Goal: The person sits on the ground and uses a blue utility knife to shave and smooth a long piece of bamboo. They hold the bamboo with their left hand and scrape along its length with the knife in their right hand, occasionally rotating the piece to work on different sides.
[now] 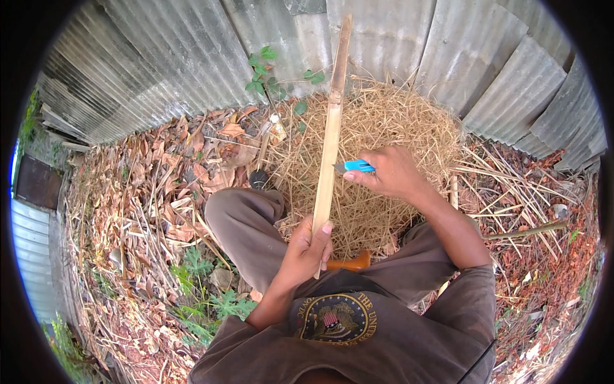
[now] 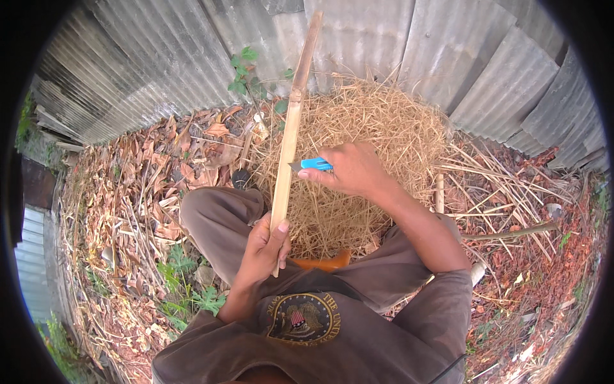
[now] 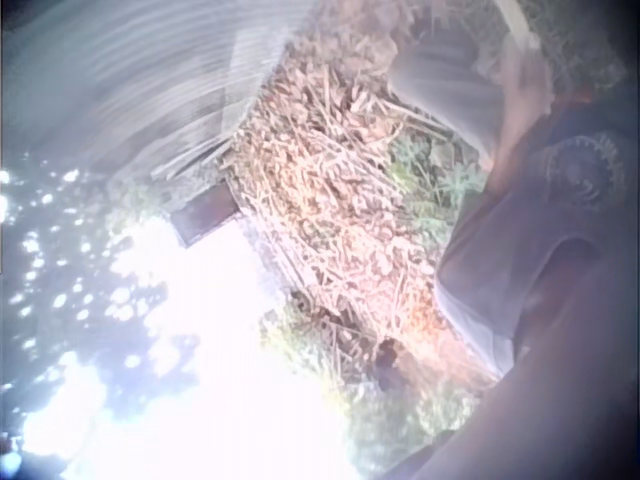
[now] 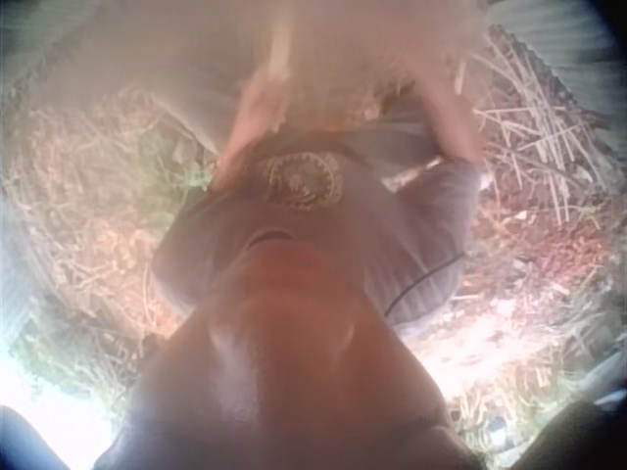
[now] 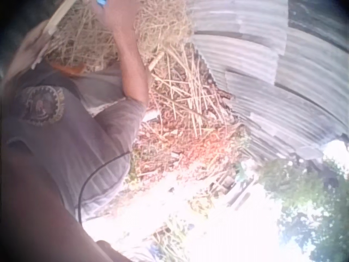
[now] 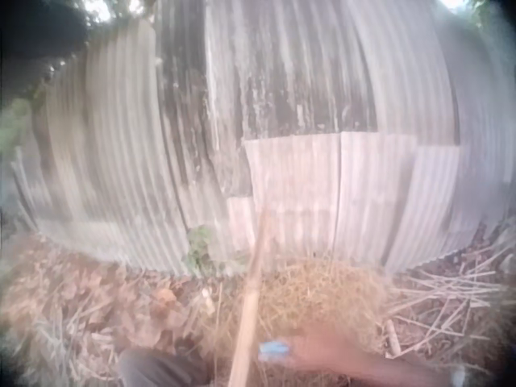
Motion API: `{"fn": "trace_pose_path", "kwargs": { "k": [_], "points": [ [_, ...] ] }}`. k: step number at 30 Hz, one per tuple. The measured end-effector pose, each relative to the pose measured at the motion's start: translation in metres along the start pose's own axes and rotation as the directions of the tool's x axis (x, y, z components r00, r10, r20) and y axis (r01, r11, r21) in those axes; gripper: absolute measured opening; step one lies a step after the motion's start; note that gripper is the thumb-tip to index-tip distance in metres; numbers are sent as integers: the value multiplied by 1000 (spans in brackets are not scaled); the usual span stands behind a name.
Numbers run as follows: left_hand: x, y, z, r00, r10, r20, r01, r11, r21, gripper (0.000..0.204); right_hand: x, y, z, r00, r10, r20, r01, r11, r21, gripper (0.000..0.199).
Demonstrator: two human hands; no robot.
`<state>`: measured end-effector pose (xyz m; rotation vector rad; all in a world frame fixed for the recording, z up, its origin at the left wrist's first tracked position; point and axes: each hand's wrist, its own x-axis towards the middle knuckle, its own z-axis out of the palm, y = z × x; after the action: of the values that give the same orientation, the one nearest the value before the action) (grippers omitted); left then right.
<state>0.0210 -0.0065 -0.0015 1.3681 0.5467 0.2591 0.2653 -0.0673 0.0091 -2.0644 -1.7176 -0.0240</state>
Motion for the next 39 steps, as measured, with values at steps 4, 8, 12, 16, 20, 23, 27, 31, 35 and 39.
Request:
{"fn": "trace_pose_path", "kwargs": {
  "k": [4, 8, 12, 16, 20, 23, 27, 31, 35, 39],
  "points": [
    [-7, 5, 5, 1000, -3, 1, 3, 1000, -14, 23, -2, -15, 6, 996, -86, -4, 86, 996, -35, 64],
    [-13, 7, 4, 1000, -9, -19, 10, 999, 39, 23, 5, -7, 13, 983, -138, -124, 126, 987, -100, 64],
    [-18, 11, -1, 1000, -10, -10, 10, 999, 45, 22, 4, -20, 15, 974, -179, -140, 166, 981, -102, 60],
    [-24, 16, -1, 998, -56, 4, 55, 995, 79, 22, 10, -4, 20, 961, -218, -170, 191, 968, -166, 61],
    [-25, 16, -3, 998, -60, 22, 58, 996, 72, 22, 20, 9, 29, 926, -289, -244, 240, 947, -214, 66],
    [-28, 14, -2, 996, -74, 47, 71, 995, 63, 21, 29, 26, 33, 925, -256, -281, 184, 948, -258, 68],
    [-42, 2, 3, 983, -117, 144, 122, 992, -24, 22, 41, 80, 25, 950, -146, -275, 44, 937, -348, 68],
    [-38, -7, -6, 983, -140, 117, 140, 990, 12, 22, 46, 99, 42, 946, -261, -190, 175, 910, -377, 69],
    [-59, -6, -49, 955, -272, 120, 228, 928, 294, 22, 56, 137, 28, 836, 540, -98, -522, 728, -445, 79],
    [-106, -6, -86, 925, -328, 189, 246, 901, 357, 22, -20, 217, -17, 585, 689, -429, -756, 655, 21, 83]
  ]
}}
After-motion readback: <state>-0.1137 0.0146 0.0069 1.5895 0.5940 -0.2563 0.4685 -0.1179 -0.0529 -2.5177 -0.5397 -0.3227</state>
